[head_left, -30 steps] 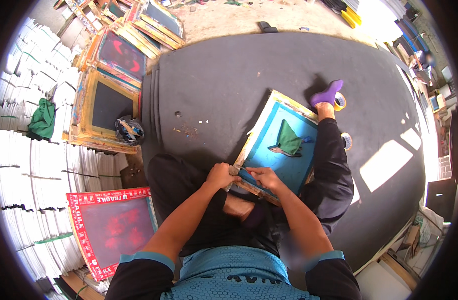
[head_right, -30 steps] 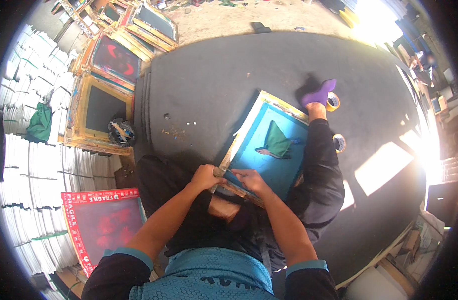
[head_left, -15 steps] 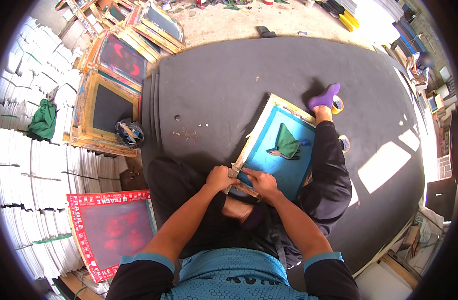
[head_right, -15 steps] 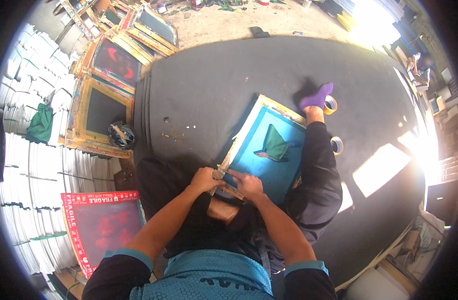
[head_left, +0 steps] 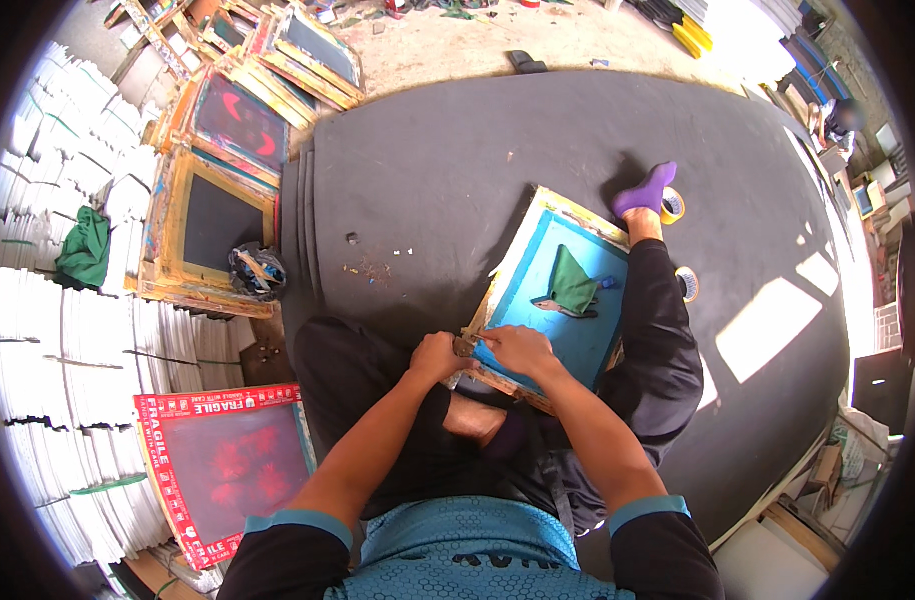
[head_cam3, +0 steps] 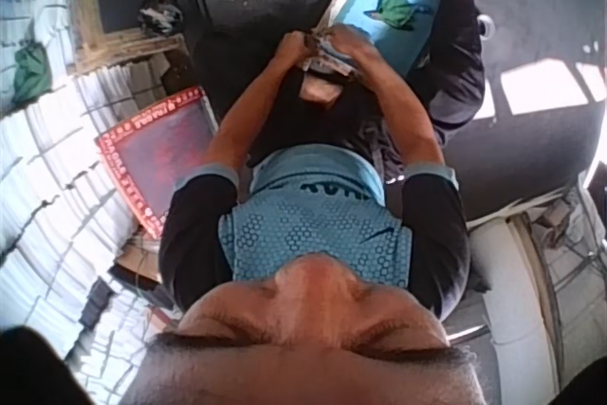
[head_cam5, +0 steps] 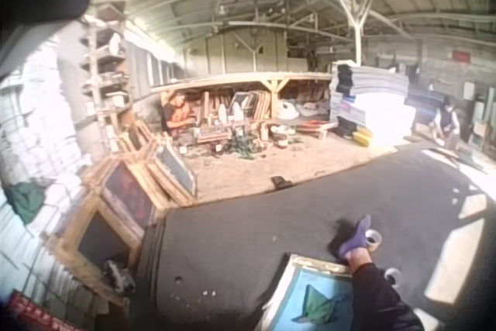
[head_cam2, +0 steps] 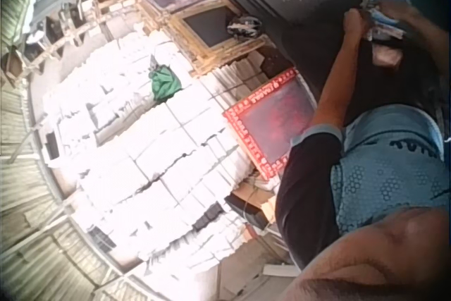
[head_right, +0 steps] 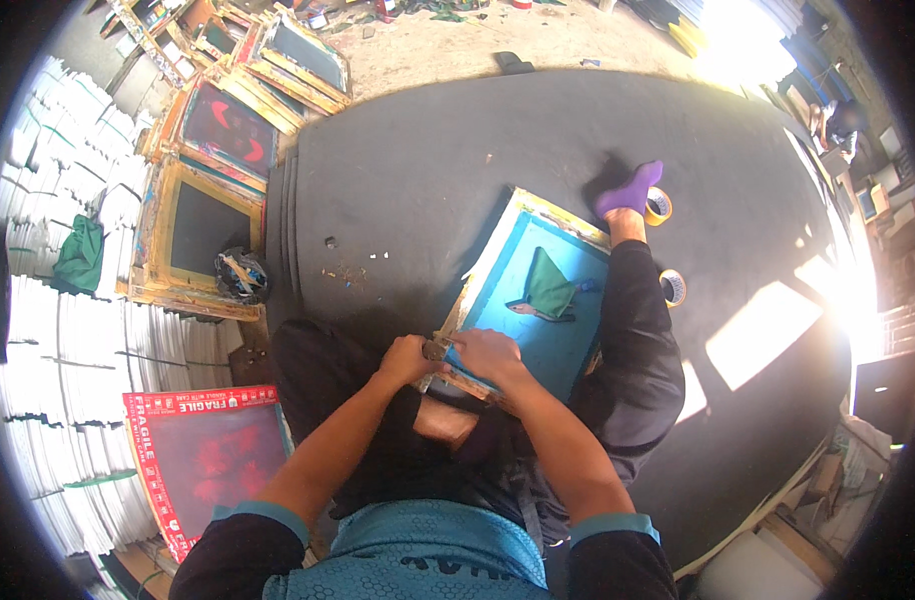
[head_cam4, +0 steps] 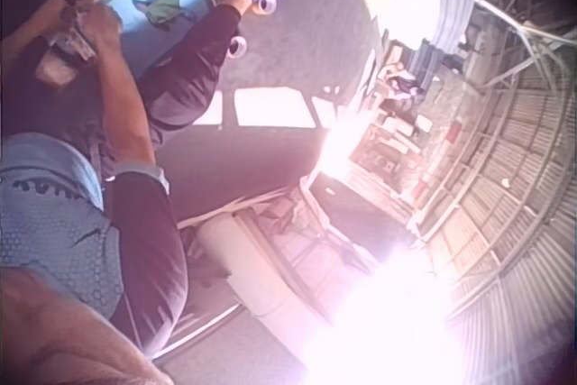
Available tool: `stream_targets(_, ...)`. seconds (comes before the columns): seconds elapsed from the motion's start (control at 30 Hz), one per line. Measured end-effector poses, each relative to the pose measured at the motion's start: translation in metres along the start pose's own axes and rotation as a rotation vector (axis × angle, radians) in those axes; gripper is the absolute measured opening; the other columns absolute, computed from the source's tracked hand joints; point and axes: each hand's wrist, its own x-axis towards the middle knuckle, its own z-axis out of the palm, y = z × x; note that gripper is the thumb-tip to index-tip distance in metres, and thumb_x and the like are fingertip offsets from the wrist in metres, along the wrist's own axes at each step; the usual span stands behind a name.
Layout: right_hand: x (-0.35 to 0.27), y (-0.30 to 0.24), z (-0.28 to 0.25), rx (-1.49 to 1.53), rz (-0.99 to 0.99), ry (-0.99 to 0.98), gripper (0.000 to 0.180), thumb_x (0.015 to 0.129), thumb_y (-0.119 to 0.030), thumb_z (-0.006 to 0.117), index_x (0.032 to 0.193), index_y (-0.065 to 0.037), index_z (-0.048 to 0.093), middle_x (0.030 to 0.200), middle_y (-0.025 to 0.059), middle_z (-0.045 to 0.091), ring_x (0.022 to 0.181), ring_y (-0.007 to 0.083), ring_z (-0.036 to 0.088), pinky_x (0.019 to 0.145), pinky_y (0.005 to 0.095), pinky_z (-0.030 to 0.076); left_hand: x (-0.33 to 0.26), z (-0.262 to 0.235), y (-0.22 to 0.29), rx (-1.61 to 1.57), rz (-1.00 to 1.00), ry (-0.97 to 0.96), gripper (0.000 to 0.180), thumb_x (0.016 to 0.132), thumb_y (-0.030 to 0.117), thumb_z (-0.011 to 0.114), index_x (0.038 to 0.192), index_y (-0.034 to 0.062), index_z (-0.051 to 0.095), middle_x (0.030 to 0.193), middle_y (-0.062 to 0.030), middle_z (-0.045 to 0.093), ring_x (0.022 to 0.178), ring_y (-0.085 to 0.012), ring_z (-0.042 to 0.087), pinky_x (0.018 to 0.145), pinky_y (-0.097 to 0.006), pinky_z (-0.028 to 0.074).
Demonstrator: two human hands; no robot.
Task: The person sits on the floor and uses a small metal scraper to remove dried green ink from a blue screen-printing frame. The person repeatedly scrapes the mesh surface and edges of the frame, lifting off flakes of dried ink.
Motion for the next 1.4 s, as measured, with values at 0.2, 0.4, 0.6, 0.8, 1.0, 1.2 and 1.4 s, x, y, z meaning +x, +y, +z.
stream_targets(0.2, -0.038, 0.037, 0.046, 0.013, -0.031, 0.256, 0.036, 0.104, -0.036, 0.059, 0.139, -0.036, 0.067, 0.105, 0.0180, 0.077, 0.093, 0.0398, 0.076, 0.082, 0.0560, 0.060, -0.004, -0.007, 0.015, 0.088, -0.034, -0.011, 0.066, 0.068, 0.059, 0.092, 0.102, 0.0045, 0.077, 0.103, -0.0188, 0.078, 0.102, -0.0375, 0.075, 0.086, -0.049, 0.059)
stream_targets(0.4, -0.050, 0.035, 0.064, -0.106, -0.084, 0.385, 0.040, 0.103, -0.031, 0.060, 0.143, -0.035, 0.063, 0.089, 0.0193, 0.074, 0.078, 0.0424, 0.074, 0.070, 0.0543, 0.061, 0.000, -0.003, 0.010, 0.105, -0.060, -0.036, 0.070, 0.069, 0.058, 0.092, 0.111, 0.0051, 0.076, 0.111, -0.0205, 0.077, 0.108, -0.0386, 0.074, 0.091, -0.049, 0.059)
stream_targets(0.6, -0.048, 0.028, 0.071, -0.126, -0.078, 0.415, 0.039, 0.102, -0.029, 0.063, 0.140, -0.032, 0.066, 0.083, 0.0192, 0.073, 0.073, 0.0416, 0.074, 0.065, 0.0540, 0.060, -0.008, -0.009, 0.017, 0.072, -0.083, -0.036, 0.065, 0.071, 0.057, 0.091, 0.110, 0.0068, 0.079, 0.110, -0.0212, 0.077, 0.107, -0.0385, 0.075, 0.091, -0.049, 0.060)
stream_targets(0.8, -0.052, 0.026, 0.075, -0.124, -0.056, 0.426, 0.038, 0.102, -0.029, 0.061, 0.140, -0.032, 0.065, 0.083, 0.0194, 0.073, 0.074, 0.0425, 0.074, 0.066, 0.0546, 0.061, -0.010, -0.012, 0.018, 0.071, -0.069, -0.032, 0.063, 0.070, 0.055, 0.092, 0.105, 0.0042, 0.079, 0.103, -0.0216, 0.078, 0.101, -0.0384, 0.076, 0.088, -0.048, 0.059)
stream_targets(1.0, -0.052, 0.026, 0.076, -0.123, -0.024, 0.358, 0.041, 0.104, -0.031, 0.058, 0.145, -0.033, 0.060, 0.090, 0.0208, 0.074, 0.080, 0.0439, 0.075, 0.072, 0.0556, 0.061, -0.007, -0.009, 0.017, 0.101, -0.061, -0.049, 0.056, 0.073, 0.054, 0.091, 0.114, 0.0168, 0.082, 0.107, -0.0175, 0.079, 0.104, -0.0367, 0.076, 0.090, -0.048, 0.060)
stream_targets(1.2, -0.054, 0.014, 0.072, -0.140, 0.049, 0.230, 0.046, 0.107, -0.031, 0.052, 0.153, -0.033, 0.052, 0.102, 0.0233, 0.075, 0.090, 0.0463, 0.075, 0.082, 0.0574, 0.061, -0.009, -0.004, 0.015, 0.126, -0.044, -0.024, 0.054, 0.074, 0.052, 0.091, 0.114, 0.0171, 0.082, 0.107, -0.0176, 0.079, 0.104, -0.0370, 0.075, 0.089, -0.048, 0.061)
stream_targets(1.4, -0.048, 0.008, 0.082, -0.232, 0.078, 0.229, 0.049, 0.104, -0.029, 0.056, 0.152, -0.033, 0.051, 0.094, 0.0227, 0.074, 0.087, 0.0450, 0.075, 0.077, 0.0558, 0.061, -0.007, -0.001, 0.016, 0.147, -0.064, -0.037, 0.058, 0.072, 0.051, 0.093, 0.110, 0.0076, 0.081, 0.108, -0.0213, 0.078, 0.106, -0.0403, 0.074, 0.091, -0.050, 0.059)
